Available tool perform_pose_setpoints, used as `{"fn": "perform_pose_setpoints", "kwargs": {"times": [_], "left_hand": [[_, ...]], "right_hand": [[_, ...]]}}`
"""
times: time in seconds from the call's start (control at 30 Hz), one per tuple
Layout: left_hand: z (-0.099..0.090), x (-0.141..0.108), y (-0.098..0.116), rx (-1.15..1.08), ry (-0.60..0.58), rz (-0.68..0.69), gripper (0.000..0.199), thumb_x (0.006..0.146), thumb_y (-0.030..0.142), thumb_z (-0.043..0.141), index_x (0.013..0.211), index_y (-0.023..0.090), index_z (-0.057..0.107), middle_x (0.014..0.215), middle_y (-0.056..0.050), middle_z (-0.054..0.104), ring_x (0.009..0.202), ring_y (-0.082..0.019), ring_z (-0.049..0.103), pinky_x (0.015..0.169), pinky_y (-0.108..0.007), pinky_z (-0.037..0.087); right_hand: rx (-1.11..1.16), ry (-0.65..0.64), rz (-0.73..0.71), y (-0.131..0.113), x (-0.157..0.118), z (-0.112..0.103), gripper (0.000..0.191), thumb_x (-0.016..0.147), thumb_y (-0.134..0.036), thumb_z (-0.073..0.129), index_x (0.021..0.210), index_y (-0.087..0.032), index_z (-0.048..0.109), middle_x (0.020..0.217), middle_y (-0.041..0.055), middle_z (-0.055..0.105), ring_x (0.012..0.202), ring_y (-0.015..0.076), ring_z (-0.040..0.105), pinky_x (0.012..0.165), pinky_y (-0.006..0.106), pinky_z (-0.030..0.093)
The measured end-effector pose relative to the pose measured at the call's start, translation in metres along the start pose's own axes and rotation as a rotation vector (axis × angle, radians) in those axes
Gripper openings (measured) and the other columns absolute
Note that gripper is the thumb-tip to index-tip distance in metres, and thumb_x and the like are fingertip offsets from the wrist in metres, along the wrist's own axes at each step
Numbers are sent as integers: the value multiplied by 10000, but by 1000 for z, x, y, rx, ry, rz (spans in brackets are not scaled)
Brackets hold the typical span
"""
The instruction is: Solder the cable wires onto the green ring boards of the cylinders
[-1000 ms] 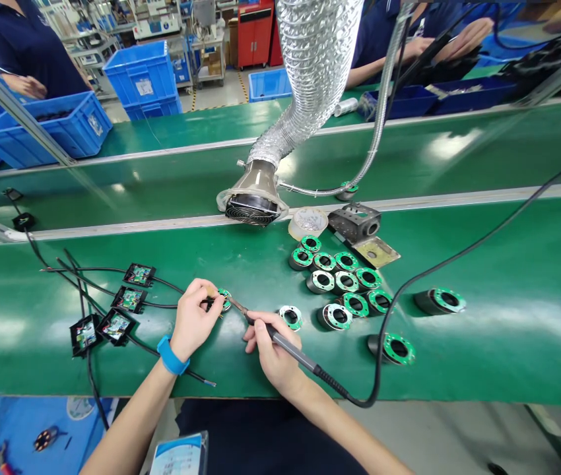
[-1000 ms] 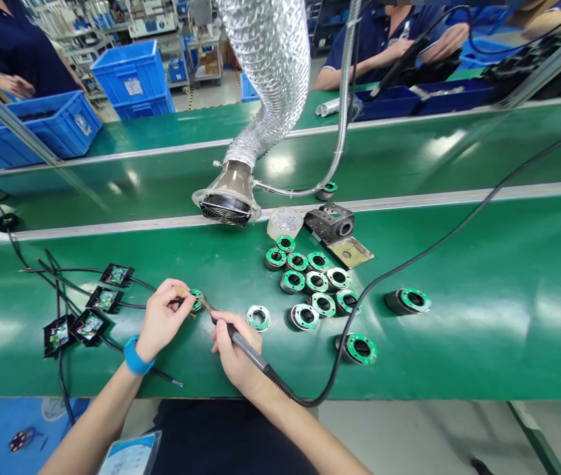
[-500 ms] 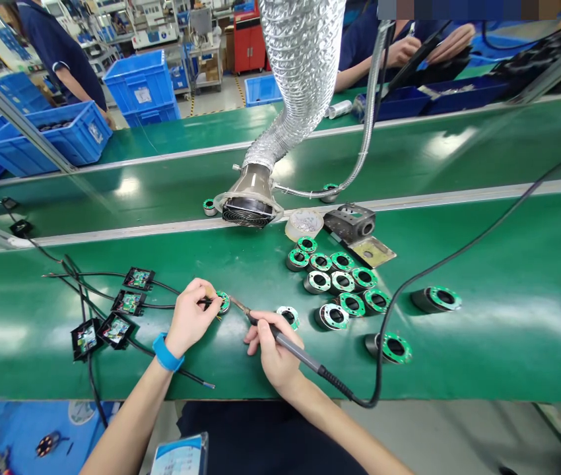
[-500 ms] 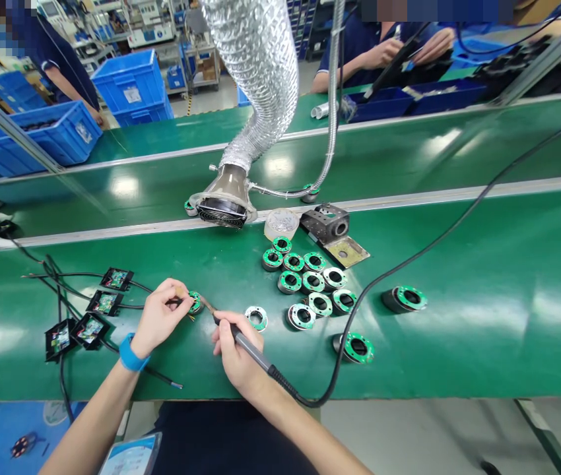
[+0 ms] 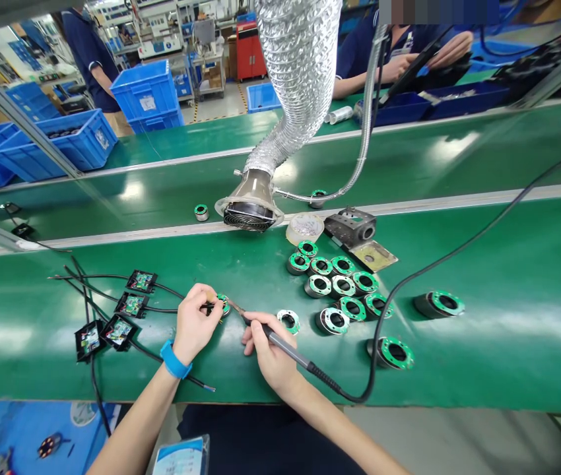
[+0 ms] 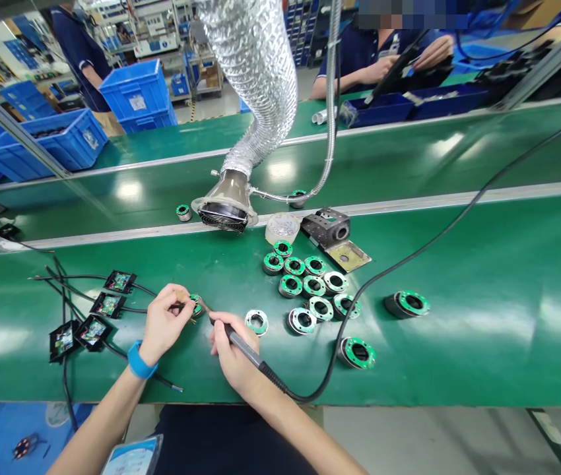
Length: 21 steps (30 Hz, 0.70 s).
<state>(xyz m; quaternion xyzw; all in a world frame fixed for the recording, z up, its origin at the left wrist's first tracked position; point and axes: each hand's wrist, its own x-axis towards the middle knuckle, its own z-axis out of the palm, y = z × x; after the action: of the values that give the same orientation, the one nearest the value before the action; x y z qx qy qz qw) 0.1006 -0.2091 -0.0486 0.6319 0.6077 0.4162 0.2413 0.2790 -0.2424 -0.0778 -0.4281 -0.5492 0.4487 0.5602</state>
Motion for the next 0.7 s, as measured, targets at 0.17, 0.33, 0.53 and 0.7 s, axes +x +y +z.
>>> {"fn": "perform_pose_setpoints", "kwargs": {"times": [0.17,0.33,0.53,0.7], "left_hand": [[5,-3,1,22,66,14,144,879,151,651,739,186,648,913,-39,635,799,-152,613,627,-248,449],[11,-5,1,7,125,17,172,855,117,638,697,184,620,890,-30,622,785,-146,603,626,-249,439],[13,-5,2,16,135,1,176,844,109,628,689,187,598,891,-31,609,814,-151,604,651,-255,446],[12,-3,3,28,120,-15,190,854,141,632,678,188,578,881,-28,600,773,-141,582,623,-252,425]], "right_hand": [[12,-28,20,1,3,1,194,1068,-325,526,1095,-225,690,676,-52,674,496,85,653,562,205,533],[108,-40,140,5,4,2,257,1069,-404,526,1093,-205,686,666,-42,669,469,96,647,514,210,518],[163,18,153,6,-2,3,250,1074,-397,523,1103,-202,678,662,-40,681,465,110,657,508,226,525],[-21,111,-54,1,-5,-2,179,1065,-264,518,1118,-228,685,703,-49,703,514,92,677,595,230,554]]}}
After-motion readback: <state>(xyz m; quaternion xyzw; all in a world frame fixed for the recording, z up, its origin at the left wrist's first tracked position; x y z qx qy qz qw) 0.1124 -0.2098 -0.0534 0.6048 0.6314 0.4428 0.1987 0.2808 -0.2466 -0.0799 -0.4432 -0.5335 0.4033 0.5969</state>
